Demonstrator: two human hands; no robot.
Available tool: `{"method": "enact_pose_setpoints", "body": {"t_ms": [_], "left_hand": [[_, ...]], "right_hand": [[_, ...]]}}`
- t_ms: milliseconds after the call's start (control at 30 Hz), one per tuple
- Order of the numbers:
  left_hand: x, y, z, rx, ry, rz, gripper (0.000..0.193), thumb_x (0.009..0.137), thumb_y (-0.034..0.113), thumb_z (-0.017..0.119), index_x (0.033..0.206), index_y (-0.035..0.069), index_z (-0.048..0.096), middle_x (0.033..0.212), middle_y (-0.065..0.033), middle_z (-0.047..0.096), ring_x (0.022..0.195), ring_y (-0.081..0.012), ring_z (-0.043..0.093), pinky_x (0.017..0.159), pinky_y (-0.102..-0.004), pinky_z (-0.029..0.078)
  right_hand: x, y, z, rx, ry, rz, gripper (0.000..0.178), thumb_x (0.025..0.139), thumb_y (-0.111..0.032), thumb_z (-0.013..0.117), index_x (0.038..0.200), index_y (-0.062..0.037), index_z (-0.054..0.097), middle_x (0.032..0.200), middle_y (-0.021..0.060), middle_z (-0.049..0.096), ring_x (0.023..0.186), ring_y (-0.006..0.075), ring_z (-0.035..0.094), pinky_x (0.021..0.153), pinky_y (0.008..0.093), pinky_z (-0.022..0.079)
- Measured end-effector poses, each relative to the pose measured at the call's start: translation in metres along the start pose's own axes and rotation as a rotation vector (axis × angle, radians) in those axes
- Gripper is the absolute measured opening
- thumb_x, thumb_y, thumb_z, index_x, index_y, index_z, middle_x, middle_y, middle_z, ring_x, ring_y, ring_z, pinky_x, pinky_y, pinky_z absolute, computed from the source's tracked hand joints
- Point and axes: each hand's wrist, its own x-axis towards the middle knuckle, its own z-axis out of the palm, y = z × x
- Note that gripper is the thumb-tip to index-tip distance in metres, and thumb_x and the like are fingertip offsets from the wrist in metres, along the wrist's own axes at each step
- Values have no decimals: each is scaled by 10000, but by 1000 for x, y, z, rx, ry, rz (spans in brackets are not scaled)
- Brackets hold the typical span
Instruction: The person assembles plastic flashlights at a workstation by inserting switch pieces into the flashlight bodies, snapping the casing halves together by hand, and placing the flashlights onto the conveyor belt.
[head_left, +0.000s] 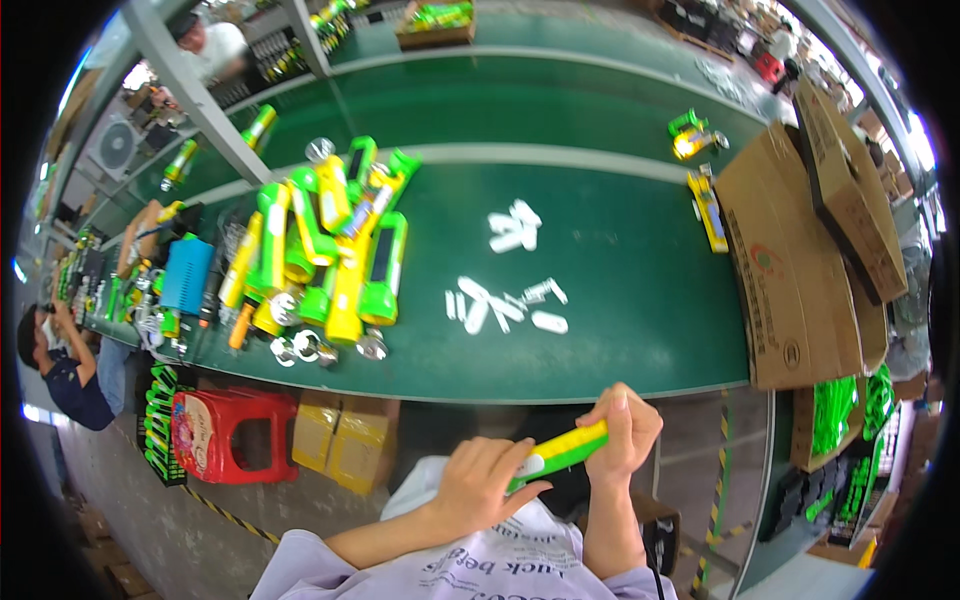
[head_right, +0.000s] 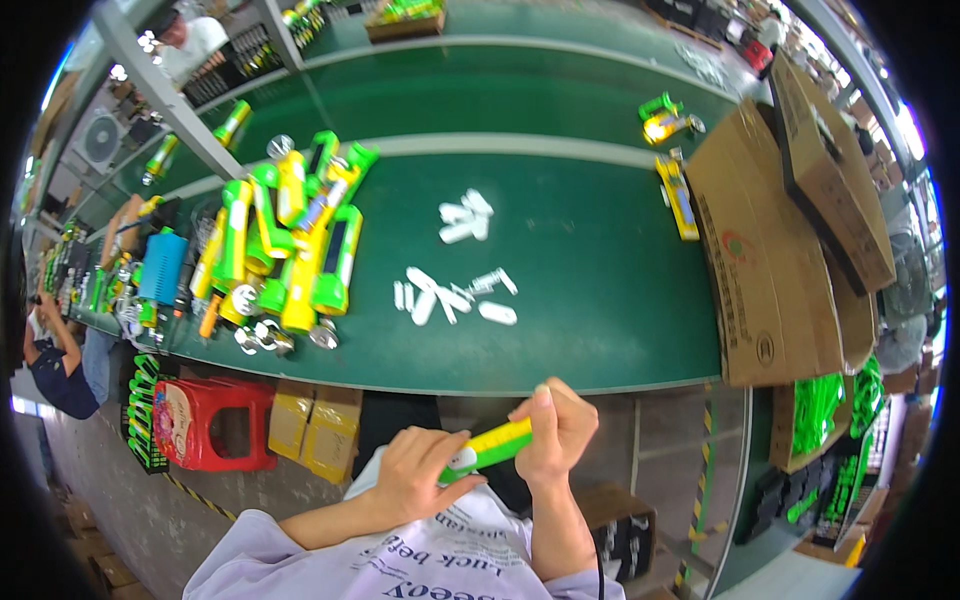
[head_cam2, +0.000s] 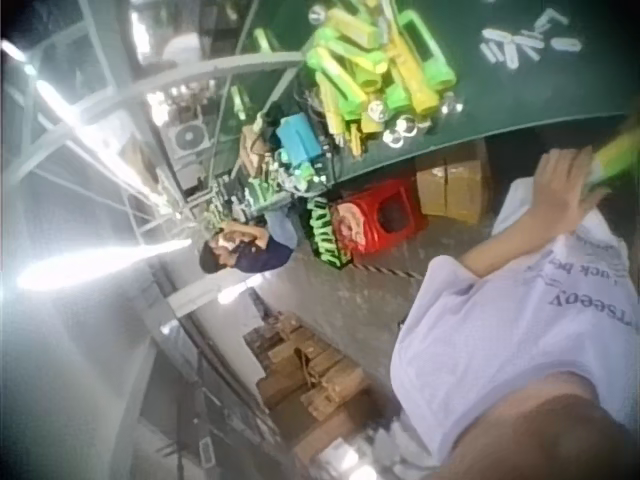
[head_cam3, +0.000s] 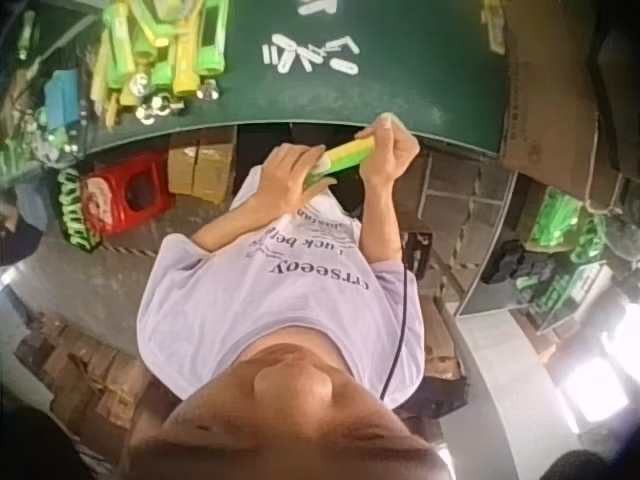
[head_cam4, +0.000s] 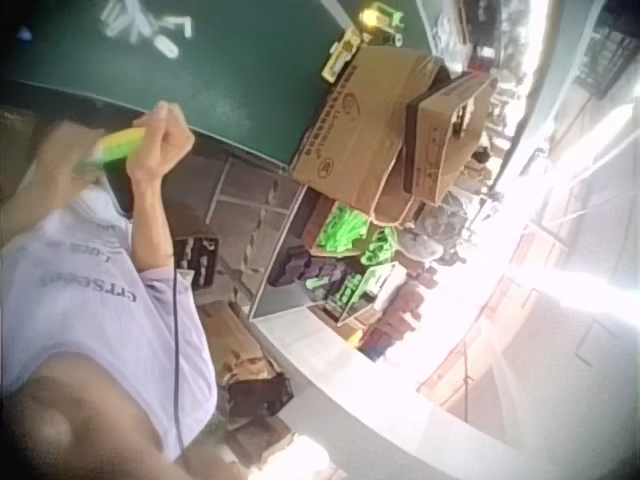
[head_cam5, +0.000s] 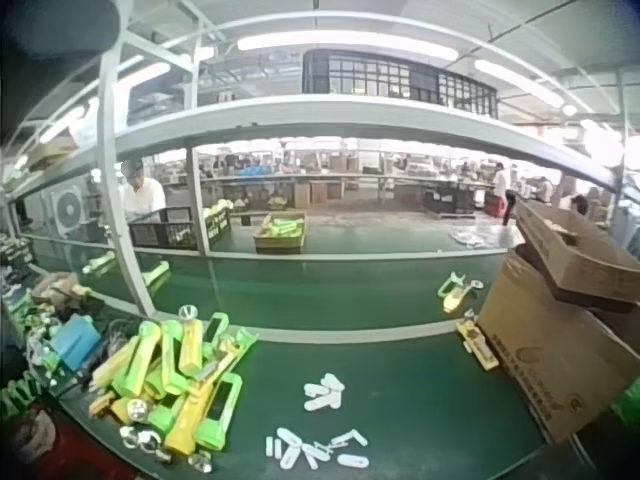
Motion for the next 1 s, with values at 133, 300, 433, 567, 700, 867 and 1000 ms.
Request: {"method": "enact_pose_setpoints", "body": {"t_ms": [133, 300, 433, 567, 700, 867, 1000], "left_hand": [[39, -8, -14, 17, 32, 91, 466, 724, 240, 802, 1073, -22, 636, 863, -108, 634, 717, -277, 584, 642, -373, 462], [133, -30, -68, -205, 18, -178, 296, 843, 201, 719, 1049, -3, 664, 765, -127, 594, 706, -251, 584, 632, -355, 465], [251, -110, -90, -414, 30, -418, 302, 976, 263, 583, 1074, -7, 675, 878, 6, 665, 800, -56, 541, 698, -270, 456], [361, -253, -81, -379, 86, -597, 403, 933, 381, 616, 810, 5, 693, 675, -30, 617, 609, -117, 516, 588, -314, 411], [427, -380, -36, -238, 96, -864, 372, 889, 345, 700, 855, -25, 693, 770, -88, 662, 675, -173, 618, 593, -373, 491], [480, -491, -41, -465, 334, -1008, 453, 860, 301, 742, 1022, -111, 646, 1023, -180, 673, 837, -257, 670, 687, -422, 539], [506, -521, -57, -149, 258, -1035, 475, 848, 338, 740, 1059, -79, 651, 1061, -187, 677, 924, -299, 685, 763, -435, 564]], "right_hand": [[22, -15, 5, 41, 0, -98, 479, 964, -315, 450, 669, 39, 582, 627, 111, 544, 557, 156, 502, 519, 281, 368], [69, -30, 1, 156, 114, -112, 413, 961, -310, 439, 1190, 20, 537, 1113, 161, 579, 1000, 239, 586, 764, 370, 536], [83, 19, -32, -11, 182, 52, 85, 897, -62, 582, 922, 20, 588, 790, 27, 566, 713, 91, 504, 614, 245, 418], [72, 97, -59, -211, 255, 187, 192, 870, -43, 621, 703, 23, 552, 566, -7, 472, 542, 67, 418, 511, 235, 363], [61, 94, -52, -483, 345, 104, 199, 881, -102, 623, 733, 23, 578, 531, 33, 507, 511, 103, 511, 504, 263, 396], [69, 79, -47, -638, 290, 75, 216, 886, -172, 640, 742, -14, 605, 606, 137, 571, 492, 233, 523, 498, 343, 434], [76, 73, -46, -537, 302, 101, 228, 886, -175, 642, 724, -20, 600, 601, 139, 563, 488, 245, 515, 488, 349, 428]]}}
